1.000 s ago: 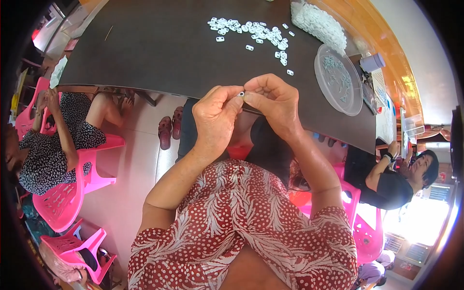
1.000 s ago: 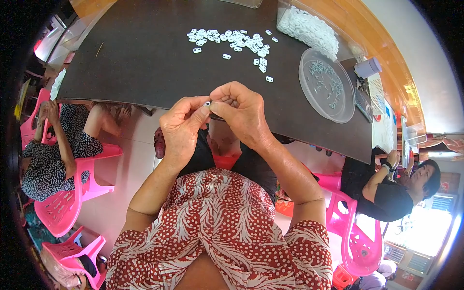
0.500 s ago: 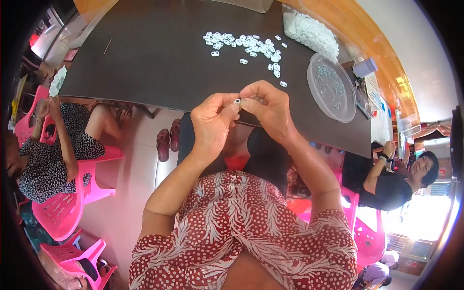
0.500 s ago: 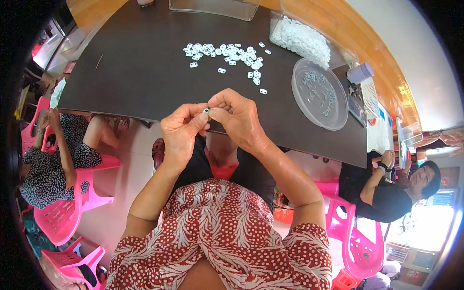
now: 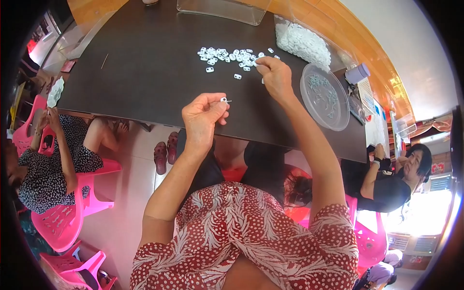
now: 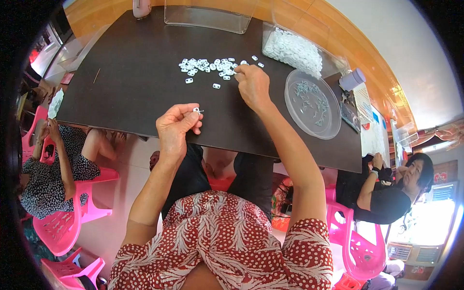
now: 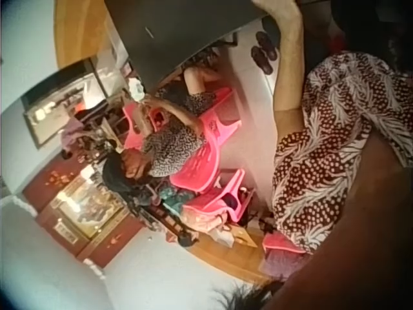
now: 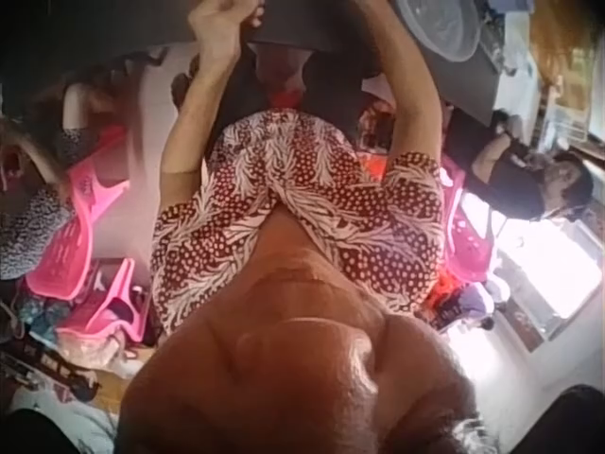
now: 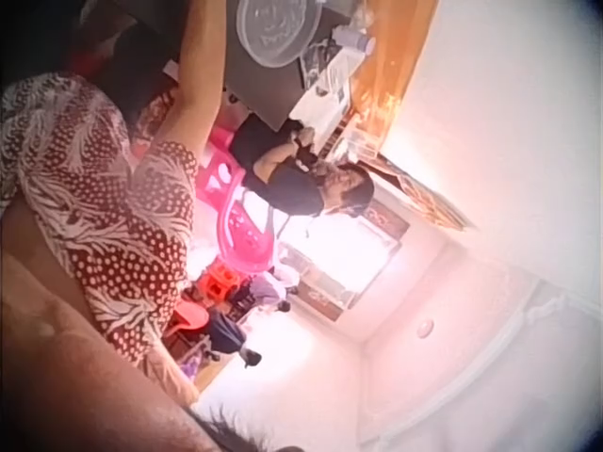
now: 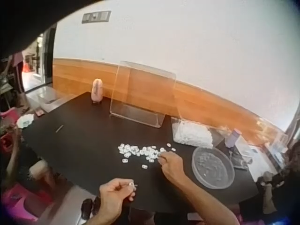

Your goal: Assembling small white plastic components by hand at a table.

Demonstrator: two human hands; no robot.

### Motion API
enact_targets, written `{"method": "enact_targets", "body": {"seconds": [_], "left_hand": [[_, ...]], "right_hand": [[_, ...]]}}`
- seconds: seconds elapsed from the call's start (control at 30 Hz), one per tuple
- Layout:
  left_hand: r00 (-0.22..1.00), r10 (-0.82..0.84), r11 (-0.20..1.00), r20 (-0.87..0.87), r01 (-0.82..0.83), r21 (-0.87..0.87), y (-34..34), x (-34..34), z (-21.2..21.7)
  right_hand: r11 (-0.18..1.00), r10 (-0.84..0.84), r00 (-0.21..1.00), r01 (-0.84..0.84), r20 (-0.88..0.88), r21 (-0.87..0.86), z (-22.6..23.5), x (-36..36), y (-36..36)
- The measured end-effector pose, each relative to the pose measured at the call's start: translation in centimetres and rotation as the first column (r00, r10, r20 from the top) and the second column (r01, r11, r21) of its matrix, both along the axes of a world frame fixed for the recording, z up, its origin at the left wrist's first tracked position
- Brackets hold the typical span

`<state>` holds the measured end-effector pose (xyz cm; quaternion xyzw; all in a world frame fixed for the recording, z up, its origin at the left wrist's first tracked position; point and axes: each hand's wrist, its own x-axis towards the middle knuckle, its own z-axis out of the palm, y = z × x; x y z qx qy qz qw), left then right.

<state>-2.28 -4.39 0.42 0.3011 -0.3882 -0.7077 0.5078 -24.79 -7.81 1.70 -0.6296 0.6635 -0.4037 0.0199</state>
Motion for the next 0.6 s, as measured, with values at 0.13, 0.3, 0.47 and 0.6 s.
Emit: {"method": "enact_targets", "body": {"seconds": [0.13,0.3,0.47,0.6], "left_hand": [[1.000,0.002,0.998,0.016,-0.001,-0.059,0.3,0.0,-0.3],[1.000,-0.002,0.998,-0.012,0.002,-0.064,0.3,0.1,-0.6],[1.000,-0.003,0.996,0.010,0.004,-0.093,0.4,0.2,-0.9],[1.000,-0.008,0.995,-0.014,0.006,-0.096,0.4,0.1,-1.0]], "right_hand": [[0.998,-0.044,0.916,0.022,-0.398,-0.058,-1.0,-0.1,-2.4],[0.994,0.048,0.896,-0.088,-0.441,-0.070,-0.4,0.3,-2.0],[0.995,0.007,0.914,-0.047,-0.406,-0.087,-0.4,-0.3,-1.5],[0.996,0.045,0.892,-0.076,-0.449,-0.052,-0.5,-0.3,-1.9]]}}
